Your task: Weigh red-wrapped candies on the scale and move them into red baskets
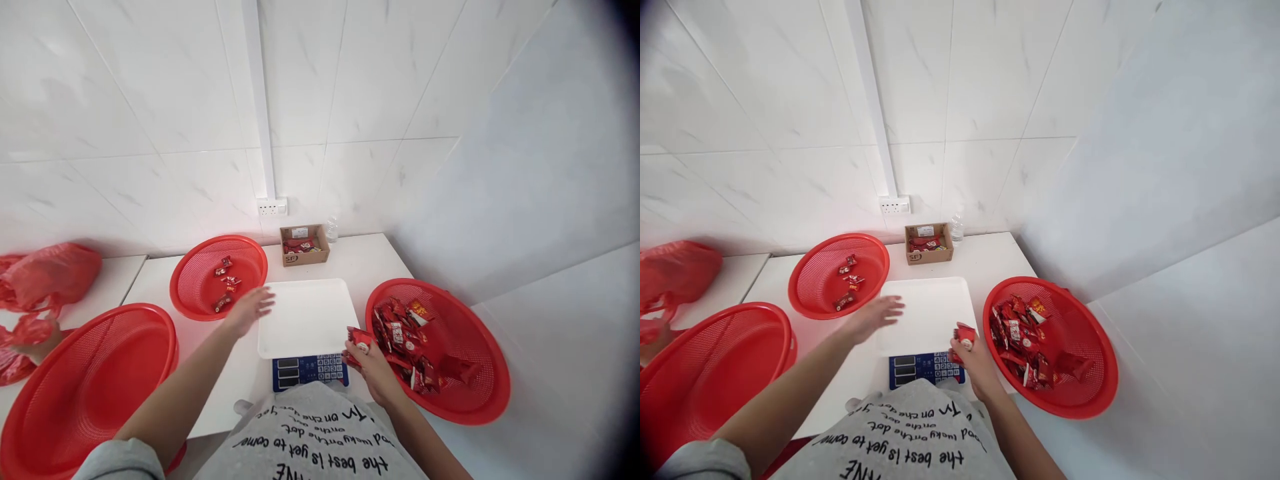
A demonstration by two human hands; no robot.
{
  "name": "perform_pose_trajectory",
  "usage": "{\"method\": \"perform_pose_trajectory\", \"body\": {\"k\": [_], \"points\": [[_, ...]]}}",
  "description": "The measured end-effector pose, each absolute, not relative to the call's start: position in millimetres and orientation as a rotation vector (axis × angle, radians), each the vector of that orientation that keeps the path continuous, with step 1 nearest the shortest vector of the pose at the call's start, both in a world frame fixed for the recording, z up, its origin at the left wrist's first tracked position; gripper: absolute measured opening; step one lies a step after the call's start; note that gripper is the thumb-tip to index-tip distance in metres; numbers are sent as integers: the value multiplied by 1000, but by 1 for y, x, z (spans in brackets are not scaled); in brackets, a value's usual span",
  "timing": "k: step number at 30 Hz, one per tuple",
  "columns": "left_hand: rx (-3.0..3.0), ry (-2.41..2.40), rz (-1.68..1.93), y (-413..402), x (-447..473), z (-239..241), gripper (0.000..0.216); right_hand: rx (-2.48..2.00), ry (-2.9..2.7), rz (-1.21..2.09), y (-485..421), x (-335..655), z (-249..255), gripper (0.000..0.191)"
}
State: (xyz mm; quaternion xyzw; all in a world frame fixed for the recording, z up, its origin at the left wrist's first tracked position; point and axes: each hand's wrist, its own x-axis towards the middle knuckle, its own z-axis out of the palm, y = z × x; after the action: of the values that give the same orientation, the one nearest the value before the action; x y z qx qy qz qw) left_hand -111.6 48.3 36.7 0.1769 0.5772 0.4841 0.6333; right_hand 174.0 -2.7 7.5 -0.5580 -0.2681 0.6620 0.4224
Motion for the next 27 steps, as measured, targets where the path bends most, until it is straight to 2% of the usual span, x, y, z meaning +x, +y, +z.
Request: {"method": "perform_pose_trajectory", "body": {"k": [2,4,9,15,17,20,23,27], "points": [[648,1178,760,31,-70,31,32,-1356,-779,1738,-2,161,15,55],[737,1067,606,15,-35,24,37,-1333,-908,1777,0,149,20,59],[596,1053,722,4,-1,10,40,-1321,-1004,1852,6,139,15,56],[489,1216,822,16,-19,0,33,-1363,-857,1915,15,138,-4,38],[508,1267,863,21,-26,-2,29,-1355,-843,1907,19,136,-7,45],[573,1359,938,27,-37,-8,31,-1372,-917,1866,26,136,-10,68],[979,1609,948,27,-45,-18,45,-1499,-1183,1614,30,144,-17,78],[1846,1695,563,16,-42,-34,52,-1574,-1379,1310,29,166,-30,62]]}}
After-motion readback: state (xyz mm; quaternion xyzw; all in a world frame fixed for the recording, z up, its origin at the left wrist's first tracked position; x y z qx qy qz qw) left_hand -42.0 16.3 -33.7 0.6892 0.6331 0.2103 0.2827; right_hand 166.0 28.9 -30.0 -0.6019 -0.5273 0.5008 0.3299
